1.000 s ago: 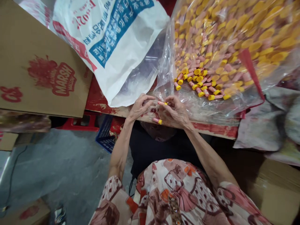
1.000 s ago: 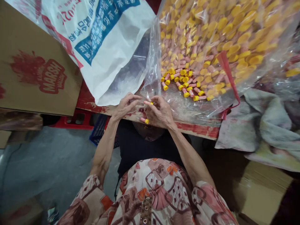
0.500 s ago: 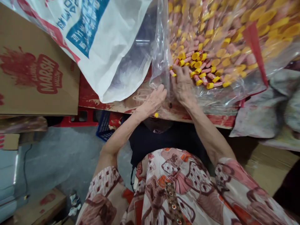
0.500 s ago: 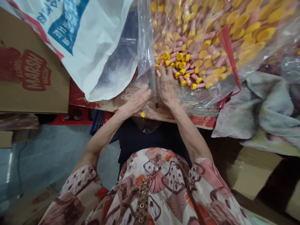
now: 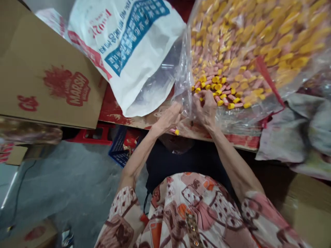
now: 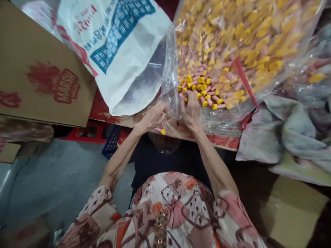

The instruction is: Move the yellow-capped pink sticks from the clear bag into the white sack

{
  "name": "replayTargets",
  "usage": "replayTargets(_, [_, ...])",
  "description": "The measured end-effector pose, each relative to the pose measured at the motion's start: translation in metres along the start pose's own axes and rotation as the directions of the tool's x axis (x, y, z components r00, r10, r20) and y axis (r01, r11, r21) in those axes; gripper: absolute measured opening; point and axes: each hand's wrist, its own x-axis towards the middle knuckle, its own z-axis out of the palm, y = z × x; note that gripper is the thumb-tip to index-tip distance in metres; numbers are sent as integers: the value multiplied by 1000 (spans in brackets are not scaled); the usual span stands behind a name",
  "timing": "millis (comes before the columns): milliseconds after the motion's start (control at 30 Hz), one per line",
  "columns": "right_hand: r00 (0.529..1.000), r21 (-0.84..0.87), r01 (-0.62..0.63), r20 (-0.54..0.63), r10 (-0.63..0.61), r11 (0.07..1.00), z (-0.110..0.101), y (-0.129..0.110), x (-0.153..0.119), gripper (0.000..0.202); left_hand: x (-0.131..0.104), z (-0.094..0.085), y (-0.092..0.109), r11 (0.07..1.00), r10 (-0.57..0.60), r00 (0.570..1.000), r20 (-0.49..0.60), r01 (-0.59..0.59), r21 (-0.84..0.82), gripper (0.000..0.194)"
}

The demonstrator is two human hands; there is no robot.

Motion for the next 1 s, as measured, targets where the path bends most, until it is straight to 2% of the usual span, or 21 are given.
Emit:
replayTargets(100, [999, 96, 51, -13, -50, 994, -4, -14, -16, 30, -5, 0, 2, 1000, 25, 999, 20, -25, -11, 21])
replayTargets(200, [996, 152, 84, 10, -87, 985, 3, -26, -22, 24, -10, -6, 3, 999, 37, 997, 62, -35, -33, 20])
replayTargets(267, [994, 165, 93, 40, -100, 982, 11, -32, -22, 22, -17, -11, 4, 997, 26, 1000, 8, -26, -66, 16])
replayTargets(367, [983, 169, 120, 120, -141, 978, 23, -38, -21, 19, -37, -15, 5, 993, -54, 994, -95, 44, -111, 14])
replayTargets(500, [941, 93, 167, 282, -187, 982, 31, -37, -28, 27, -52, -17, -7, 990, -90, 996, -3, 89, -110, 13])
replayTargets(567, [930, 24, 161, 330, -160, 987, 32, -35, -31, 29, -40, -23, -24, 992, -118, 992, -51, 115, -57, 14])
replayTargets(633, [932, -18, 149, 336, -135, 989, 32, -33, -33, 32, -13, -31, -50, 983, -184, 967, -177, 182, -29, 16])
replayTargets(667, [934, -26, 148, 333, -131, 989, 31, -33, -34, 34, 5, -35, -66, 973, -231, 940, -251, 227, -48, 17])
replayTargets(733, [934, -31, 155, 329, -137, 987, 30, -34, -33, 38, 43, -39, -96, 942, -335, 860, -386, 312, -123, 18])
replayTargets(767, [934, -31, 160, 329, -141, 987, 30, -35, -33, 39, 60, -39, -111, 925, -380, 825, -419, 341, -168, 20])
replayTargets(800, [933, -30, 162, 332, -143, 986, 29, -35, -32, 40, 75, -39, -123, 910, -415, 803, -428, 363, -202, 23])
replayTargets(867, [931, -18, 153, 339, -138, 988, 28, -36, -30, 38, 93, -36, -140, 887, -460, 790, -404, 394, -240, 29])
replayTargets(933, [936, 23, 121, 331, -122, 992, 26, -36, -27, 33, 95, -33, -147, 871, -488, 790, -371, 413, -266, 28])
replayTargets(1000, [948, 78, 88, 301, -107, 993, 24, -35, -26, 28, 81, -31, -144, 856, -509, 784, -355, 421, -299, 27])
